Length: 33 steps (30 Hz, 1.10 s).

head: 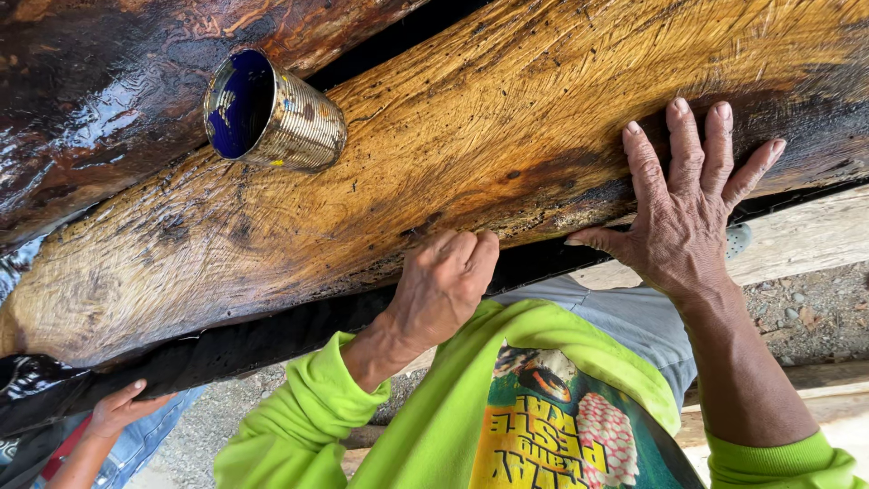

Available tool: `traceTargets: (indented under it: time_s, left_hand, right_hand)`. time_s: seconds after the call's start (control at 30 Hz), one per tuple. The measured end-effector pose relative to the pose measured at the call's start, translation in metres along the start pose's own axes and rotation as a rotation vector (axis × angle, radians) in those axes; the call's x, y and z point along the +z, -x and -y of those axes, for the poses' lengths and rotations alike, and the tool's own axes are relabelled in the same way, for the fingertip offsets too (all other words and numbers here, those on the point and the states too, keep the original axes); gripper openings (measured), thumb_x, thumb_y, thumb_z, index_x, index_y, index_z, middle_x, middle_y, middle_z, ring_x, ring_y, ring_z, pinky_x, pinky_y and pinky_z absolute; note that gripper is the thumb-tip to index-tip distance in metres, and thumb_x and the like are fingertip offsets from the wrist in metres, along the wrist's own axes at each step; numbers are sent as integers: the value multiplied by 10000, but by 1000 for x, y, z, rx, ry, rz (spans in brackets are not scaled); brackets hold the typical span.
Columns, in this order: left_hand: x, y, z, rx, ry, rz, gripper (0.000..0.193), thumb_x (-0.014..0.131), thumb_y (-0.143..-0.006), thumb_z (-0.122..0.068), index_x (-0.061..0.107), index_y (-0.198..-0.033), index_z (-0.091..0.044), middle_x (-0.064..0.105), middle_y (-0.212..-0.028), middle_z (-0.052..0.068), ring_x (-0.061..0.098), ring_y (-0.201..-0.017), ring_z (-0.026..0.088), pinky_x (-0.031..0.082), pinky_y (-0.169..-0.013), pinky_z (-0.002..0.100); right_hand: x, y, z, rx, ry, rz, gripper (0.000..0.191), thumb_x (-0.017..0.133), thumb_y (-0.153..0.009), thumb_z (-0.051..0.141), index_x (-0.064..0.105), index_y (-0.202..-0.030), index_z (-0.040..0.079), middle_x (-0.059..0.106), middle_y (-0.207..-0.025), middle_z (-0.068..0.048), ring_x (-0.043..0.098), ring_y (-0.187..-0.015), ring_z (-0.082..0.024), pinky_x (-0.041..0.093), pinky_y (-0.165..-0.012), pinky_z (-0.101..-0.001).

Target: The person pours a dark liquid coating from a tin can onto a large wooden log slab and spreads it across the bare wood, then picks small debris off the wet coated surface by hand and with a small tool.

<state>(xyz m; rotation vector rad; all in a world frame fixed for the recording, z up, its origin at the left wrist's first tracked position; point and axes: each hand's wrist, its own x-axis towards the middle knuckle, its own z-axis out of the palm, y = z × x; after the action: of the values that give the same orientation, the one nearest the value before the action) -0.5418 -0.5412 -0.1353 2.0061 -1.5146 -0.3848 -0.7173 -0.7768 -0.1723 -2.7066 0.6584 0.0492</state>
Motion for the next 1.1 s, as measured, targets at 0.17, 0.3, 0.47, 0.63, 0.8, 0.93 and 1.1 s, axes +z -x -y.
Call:
traceTargets:
  time_s: [0.17, 0.3, 0.47, 0.63, 0.8, 0.93, 1.1]
  left_hand:
    - [3, -7, 18, -182, 186, 108, 64, 646, -962, -16, 620, -904, -23, 611, -738, 145, 665, -689, 307, 532, -615, 422]
    - [3, -9, 36, -185, 332, 50, 76, 673, -985, -103, 679, -1025, -39, 725, -903, 141, 726, -796, 284, 583, -691, 381]
    - [2, -14, 45, -472, 519, 237, 147, 681, -974, -177, 738, -1020, -49, 733, -772, 81, 689, -606, 142, 550, -583, 322]
    - [5, -12, 43, -545, 622, 113, 163, 693, -1002, -186, 753, -1067, -49, 722, -781, 58, 638, -655, 78, 544, -585, 272]
    - [7, 4, 26, -394, 434, -39, 118, 708, -978, -115, 728, -1057, -29, 756, -874, 83, 665, -667, 134, 542, -598, 292]
    - [7, 5, 16, -278, 296, -113, 78, 707, -972, -83, 708, -1034, -35, 757, -929, 105, 746, -758, 211, 589, -656, 318]
    - [-2, -1, 7, -138, 48, -41, 75, 687, -953, -72, 637, -906, -41, 696, -800, 124, 713, -715, 296, 541, -601, 405]
  right_hand:
    - [1, 1, -2, -22, -6, -23, 1190, 801, -734, 778, 442, -1676, 145, 239, -1758, -225, 100, -1610, -516, -46, -1162, -838]
    - [2, 1, -4, -17, -7, -1, 1209, 811, -709, 757, 435, -1686, 153, 231, -1761, -229, 90, -1616, -522, -47, -1158, -843]
    - [2, 2, -2, -10, -5, 19, 1210, 815, -691, 745, 440, -1685, 166, 229, -1764, -217, 90, -1621, -513, -42, -1170, -840]
    - [2, 2, -2, 10, 5, 19, 1190, 810, -672, 740, 462, -1655, 166, 252, -1744, -215, 98, -1616, -504, -35, -1167, -839]
    - [2, 4, -2, -12, 8, 8, 1197, 806, -712, 748, 465, -1691, 149, 261, -1774, -216, 97, -1642, -500, -31, -1190, -835]
    - [3, 2, -2, -23, -3, -16, 1210, 803, -698, 757, 456, -1679, 141, 263, -1754, -224, 103, -1627, -510, -33, -1179, -837]
    - [2, 0, -1, -26, -11, -29, 1230, 793, -671, 760, 448, -1676, 141, 265, -1741, -222, 108, -1625, -505, -36, -1178, -837]
